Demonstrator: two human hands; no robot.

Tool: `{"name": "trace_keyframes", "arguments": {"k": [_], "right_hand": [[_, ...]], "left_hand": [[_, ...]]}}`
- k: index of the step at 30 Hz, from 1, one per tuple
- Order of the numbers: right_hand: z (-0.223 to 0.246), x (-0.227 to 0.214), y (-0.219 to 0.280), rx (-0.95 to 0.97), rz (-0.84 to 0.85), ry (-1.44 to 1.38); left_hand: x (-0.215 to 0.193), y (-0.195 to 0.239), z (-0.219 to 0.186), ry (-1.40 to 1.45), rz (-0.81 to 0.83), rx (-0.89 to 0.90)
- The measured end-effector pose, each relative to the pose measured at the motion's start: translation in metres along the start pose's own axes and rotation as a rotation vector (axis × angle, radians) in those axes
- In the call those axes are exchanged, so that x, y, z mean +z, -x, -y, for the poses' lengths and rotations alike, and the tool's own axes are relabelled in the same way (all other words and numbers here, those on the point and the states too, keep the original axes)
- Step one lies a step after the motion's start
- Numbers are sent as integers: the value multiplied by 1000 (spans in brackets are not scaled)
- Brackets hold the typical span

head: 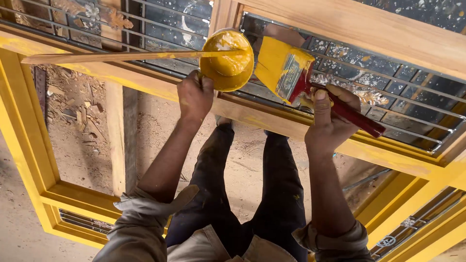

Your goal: The person paints wooden window and door frames yellow using a paintbrush, dipping the brush into a paint can and applying yellow paint along the frame rails and edges, working across different sections of the frames.

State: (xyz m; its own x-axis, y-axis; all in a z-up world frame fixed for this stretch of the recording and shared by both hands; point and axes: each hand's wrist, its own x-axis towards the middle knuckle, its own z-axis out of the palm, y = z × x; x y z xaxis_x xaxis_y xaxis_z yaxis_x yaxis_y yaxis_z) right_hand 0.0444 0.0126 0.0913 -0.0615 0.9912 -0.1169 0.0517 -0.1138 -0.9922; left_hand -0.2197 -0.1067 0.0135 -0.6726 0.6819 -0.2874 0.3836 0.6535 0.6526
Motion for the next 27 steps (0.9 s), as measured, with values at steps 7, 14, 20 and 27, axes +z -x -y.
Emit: {"name": "trace_keyframes", "arguments": {"k": [7,14,20,27], "right_hand": [[-14,103,-12,93,98,-22],[-58,196,-26,-50,256,63],[-93,270,-41,-153,552,144],[-114,305,-59,-212,882,473]], "left_hand": [[-29,-107,170,-118,-123,7],[-12,-169,229,-21,16,37],[-1,-158,232,131,-70,12],[-32,-159,195,564,-171,-88]]}}
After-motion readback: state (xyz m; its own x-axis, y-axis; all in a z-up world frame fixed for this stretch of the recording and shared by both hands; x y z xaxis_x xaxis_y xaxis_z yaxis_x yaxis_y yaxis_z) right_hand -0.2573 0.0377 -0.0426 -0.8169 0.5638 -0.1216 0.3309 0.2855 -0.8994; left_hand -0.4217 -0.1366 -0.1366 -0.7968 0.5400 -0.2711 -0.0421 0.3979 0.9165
